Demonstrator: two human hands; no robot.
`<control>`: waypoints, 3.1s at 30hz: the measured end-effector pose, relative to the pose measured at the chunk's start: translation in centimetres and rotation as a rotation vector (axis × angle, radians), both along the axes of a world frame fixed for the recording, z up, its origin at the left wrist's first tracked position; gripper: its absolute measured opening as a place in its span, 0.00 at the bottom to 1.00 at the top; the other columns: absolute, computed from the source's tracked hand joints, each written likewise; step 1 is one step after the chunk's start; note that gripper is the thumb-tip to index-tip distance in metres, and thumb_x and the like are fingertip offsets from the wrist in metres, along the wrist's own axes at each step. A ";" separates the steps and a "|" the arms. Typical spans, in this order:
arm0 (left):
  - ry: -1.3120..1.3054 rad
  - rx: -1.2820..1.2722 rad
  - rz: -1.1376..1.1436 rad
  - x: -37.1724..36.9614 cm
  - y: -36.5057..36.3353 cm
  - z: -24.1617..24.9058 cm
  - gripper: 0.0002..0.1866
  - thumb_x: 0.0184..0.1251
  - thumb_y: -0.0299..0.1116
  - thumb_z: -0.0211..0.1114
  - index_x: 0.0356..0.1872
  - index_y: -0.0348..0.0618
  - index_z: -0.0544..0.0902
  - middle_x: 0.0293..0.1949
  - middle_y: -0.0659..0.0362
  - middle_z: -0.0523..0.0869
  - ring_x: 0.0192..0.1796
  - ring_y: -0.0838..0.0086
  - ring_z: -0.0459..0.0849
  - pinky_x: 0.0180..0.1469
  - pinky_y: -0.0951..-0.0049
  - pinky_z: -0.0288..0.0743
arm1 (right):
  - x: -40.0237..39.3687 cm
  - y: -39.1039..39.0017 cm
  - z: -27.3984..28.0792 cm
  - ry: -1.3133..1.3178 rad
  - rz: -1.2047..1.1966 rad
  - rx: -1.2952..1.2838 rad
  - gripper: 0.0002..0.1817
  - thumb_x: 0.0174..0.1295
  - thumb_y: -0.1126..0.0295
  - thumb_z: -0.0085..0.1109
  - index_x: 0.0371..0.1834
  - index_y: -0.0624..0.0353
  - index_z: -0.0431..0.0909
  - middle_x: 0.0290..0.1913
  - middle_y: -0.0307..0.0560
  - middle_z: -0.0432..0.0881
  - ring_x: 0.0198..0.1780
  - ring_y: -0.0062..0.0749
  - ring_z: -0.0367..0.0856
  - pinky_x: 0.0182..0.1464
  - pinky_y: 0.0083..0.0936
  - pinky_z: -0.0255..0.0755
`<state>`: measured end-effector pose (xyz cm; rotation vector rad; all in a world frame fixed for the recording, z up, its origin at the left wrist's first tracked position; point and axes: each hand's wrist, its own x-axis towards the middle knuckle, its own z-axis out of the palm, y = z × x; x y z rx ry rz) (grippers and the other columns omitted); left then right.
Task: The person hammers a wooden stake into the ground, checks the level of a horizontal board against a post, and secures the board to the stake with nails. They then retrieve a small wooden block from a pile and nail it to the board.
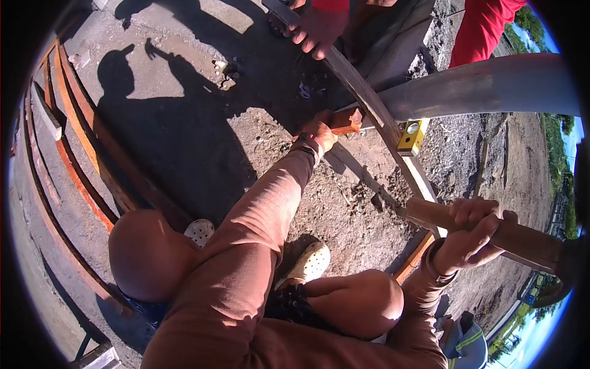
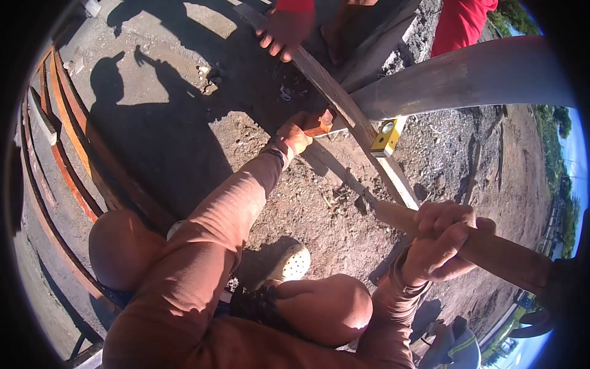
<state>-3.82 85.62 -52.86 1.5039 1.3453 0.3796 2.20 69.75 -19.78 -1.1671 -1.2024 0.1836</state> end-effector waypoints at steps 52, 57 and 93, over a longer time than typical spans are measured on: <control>-0.272 0.009 0.121 -0.8 0.2 3.0 0.22 0.45 0.23 0.67 0.45 0.50 0.76 0.43 0.59 0.81 0.49 0.68 0.79 0.51 0.68 0.73 | 1.4 -1.9 -4.8 -0.233 -0.064 -0.916 0.11 0.58 0.78 0.52 0.43 0.63 0.63 0.18 0.38 0.70 0.14 0.16 0.66 0.15 0.15 0.60; -0.149 0.059 0.054 0.3 0.5 -1.4 0.20 0.50 0.31 0.65 0.47 0.57 0.75 0.45 0.60 0.81 0.51 0.66 0.79 0.51 0.67 0.74 | 0.0 -1.8 -1.6 0.037 -0.056 -0.227 0.14 0.60 0.77 0.52 0.46 0.59 0.60 0.23 0.41 0.69 0.19 0.18 0.66 0.22 0.20 0.65; -0.219 0.143 0.085 2.0 1.9 -1.4 0.29 0.36 0.29 0.68 0.48 0.43 0.73 0.41 0.52 0.80 0.46 0.62 0.80 0.48 0.69 0.72 | -3.0 -9.2 1.7 -1.094 0.042 -1.072 0.09 0.55 0.62 0.55 0.38 0.48 0.73 0.23 0.37 0.76 0.22 0.35 0.79 0.20 0.30 0.72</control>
